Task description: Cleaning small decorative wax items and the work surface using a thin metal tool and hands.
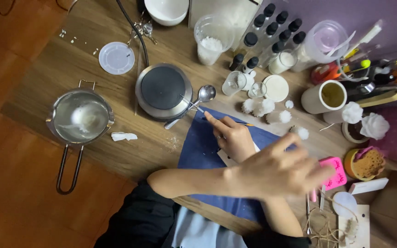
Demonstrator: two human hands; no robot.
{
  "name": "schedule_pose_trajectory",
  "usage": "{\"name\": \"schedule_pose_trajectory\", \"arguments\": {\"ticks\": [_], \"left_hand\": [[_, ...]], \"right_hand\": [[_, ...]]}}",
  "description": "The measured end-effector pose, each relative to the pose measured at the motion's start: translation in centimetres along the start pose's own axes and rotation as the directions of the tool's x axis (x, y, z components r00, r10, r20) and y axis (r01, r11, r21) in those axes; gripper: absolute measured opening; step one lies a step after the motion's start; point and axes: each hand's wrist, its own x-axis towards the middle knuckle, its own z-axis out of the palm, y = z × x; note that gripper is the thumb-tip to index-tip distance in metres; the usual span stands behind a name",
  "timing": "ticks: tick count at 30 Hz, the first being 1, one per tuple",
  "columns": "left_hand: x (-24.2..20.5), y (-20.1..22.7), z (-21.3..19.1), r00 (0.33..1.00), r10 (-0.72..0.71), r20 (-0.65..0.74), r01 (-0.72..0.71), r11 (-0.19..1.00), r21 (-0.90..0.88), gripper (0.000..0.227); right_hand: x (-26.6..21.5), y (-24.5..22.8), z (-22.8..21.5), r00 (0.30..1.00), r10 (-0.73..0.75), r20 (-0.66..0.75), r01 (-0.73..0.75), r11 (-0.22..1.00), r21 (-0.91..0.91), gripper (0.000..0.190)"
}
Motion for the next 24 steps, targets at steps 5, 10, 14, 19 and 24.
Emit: {"name": "schedule_pose_trajectory", "arguments": {"ticks": [5,10,14,19,24], "left_hand": [[-0.9,-2.1,2.4,0.997,-0.071,0.032,0.061,0.967,0.247,0.019],[-2.1,-3.2,4.1,0.980,-0.090,0.175,0.049,0.973,0.225,0.027],[-1.7,-3.2,3.0,0.968,-0.086,0.236,0.037,0.978,0.204,0.033],[-0.9,-3.2,2.5,0.988,-0.047,0.146,0.001,0.953,0.302,0.038],[-0.4,-3.3,1.8,0.993,-0.039,0.113,0.001,0.948,0.318,0.032]], "right_hand": [[0.1,0.7,1.8,0.981,-0.038,-0.192,0.007,0.987,-0.159,0.055],[-0.1,1.5,2.0,0.983,-0.040,-0.178,0.013,0.989,-0.149,0.058],[-0.3,1.6,2.0,0.984,-0.052,-0.173,0.026,0.989,-0.149,0.060],[-0.4,1.8,2.4,0.980,-0.048,-0.192,0.013,0.983,-0.183,0.056],[-1.0,2.8,2.9,0.995,0.002,-0.102,-0.011,0.997,-0.081,0.068]]}}
